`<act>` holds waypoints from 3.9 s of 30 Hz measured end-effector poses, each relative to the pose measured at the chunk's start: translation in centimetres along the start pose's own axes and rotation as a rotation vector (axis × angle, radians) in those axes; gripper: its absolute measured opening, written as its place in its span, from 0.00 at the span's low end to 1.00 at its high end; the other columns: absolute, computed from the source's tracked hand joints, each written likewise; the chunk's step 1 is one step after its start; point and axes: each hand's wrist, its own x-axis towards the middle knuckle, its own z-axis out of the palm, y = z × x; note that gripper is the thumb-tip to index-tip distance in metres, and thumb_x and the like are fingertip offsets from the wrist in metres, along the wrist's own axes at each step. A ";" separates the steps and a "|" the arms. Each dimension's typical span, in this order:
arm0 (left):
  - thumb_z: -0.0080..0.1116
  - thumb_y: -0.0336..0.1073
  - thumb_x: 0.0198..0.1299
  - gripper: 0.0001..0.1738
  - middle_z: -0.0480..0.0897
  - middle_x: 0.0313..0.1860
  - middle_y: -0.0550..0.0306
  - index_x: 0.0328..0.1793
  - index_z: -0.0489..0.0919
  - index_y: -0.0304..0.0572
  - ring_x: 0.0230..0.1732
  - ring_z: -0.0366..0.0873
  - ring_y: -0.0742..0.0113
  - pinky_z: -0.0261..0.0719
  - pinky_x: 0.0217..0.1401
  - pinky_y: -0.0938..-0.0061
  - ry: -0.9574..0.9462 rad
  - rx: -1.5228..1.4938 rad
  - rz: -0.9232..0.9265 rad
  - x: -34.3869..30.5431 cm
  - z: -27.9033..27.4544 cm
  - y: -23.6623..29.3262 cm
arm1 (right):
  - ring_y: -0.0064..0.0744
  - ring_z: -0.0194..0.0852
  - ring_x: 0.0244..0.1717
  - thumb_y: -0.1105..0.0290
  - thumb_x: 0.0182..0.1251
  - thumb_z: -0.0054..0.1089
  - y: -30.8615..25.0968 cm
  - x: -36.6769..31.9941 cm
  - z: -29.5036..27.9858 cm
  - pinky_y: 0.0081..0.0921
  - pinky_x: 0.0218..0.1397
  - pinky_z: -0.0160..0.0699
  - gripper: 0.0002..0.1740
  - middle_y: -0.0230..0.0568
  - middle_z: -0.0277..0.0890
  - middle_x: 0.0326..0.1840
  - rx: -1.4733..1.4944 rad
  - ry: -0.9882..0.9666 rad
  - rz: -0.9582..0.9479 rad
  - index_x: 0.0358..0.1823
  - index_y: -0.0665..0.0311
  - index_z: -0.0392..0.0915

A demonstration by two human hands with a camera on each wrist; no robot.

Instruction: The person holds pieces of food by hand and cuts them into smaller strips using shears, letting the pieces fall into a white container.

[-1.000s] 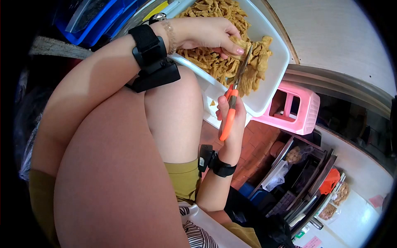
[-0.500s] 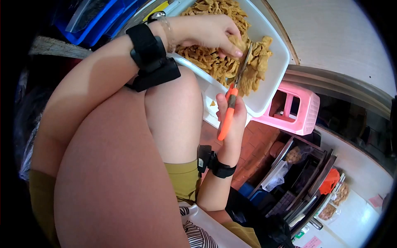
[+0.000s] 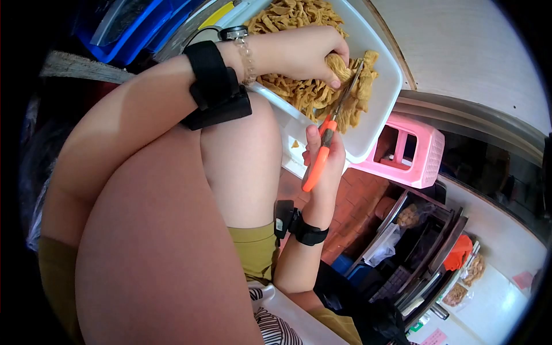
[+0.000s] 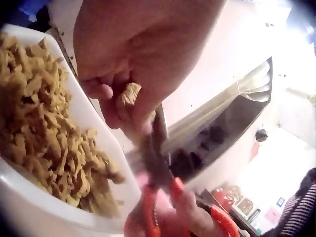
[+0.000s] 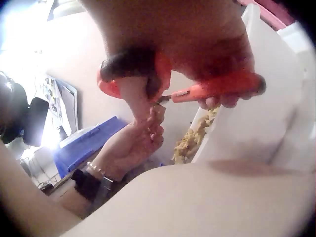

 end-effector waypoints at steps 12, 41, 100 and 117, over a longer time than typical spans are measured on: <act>0.60 0.37 0.59 0.18 0.78 0.34 0.63 0.52 0.76 0.35 0.33 0.74 0.80 0.72 0.37 0.85 -0.039 -0.570 -0.479 0.4 -0.6 -0.3 | 0.10 0.51 0.14 0.59 0.57 0.70 -0.6 -0.8 -0.2 0.12 0.16 0.49 0.21 0.20 0.56 0.14 0.218 0.077 0.121 0.20 0.58 0.64; 0.53 0.27 0.62 0.16 0.78 0.42 0.60 0.56 0.72 0.36 0.40 0.75 0.74 0.74 0.46 0.79 -0.018 -0.156 -0.144 -0.9 -15.9 16.9 | 0.44 0.78 0.44 0.48 0.48 0.70 5.5 -0.4 -9.2 0.32 0.46 0.74 0.32 0.52 0.78 0.42 -0.012 0.358 -0.319 0.37 0.71 0.70; 0.49 0.33 0.66 0.22 0.77 0.50 0.54 0.64 0.67 0.31 0.43 0.76 0.71 0.70 0.51 0.78 0.462 -0.089 0.052 -15.7 -21.7 36.2 | 0.47 0.79 0.43 0.39 0.42 0.66 3.9 2.6 -9.3 0.39 0.47 0.70 0.37 0.47 0.79 0.40 -0.800 0.163 -0.225 0.43 0.63 0.75; 0.51 0.29 0.61 0.14 0.80 0.45 0.56 0.53 0.75 0.36 0.41 0.78 0.68 0.77 0.45 0.74 -0.155 -0.899 -0.021 1.0 -8.9 26.7 | 0.47 0.80 0.44 0.42 0.35 0.72 -6.5 -9.8 -30.3 0.36 0.48 0.76 0.37 0.51 0.80 0.38 -0.871 0.676 -0.034 0.40 0.66 0.77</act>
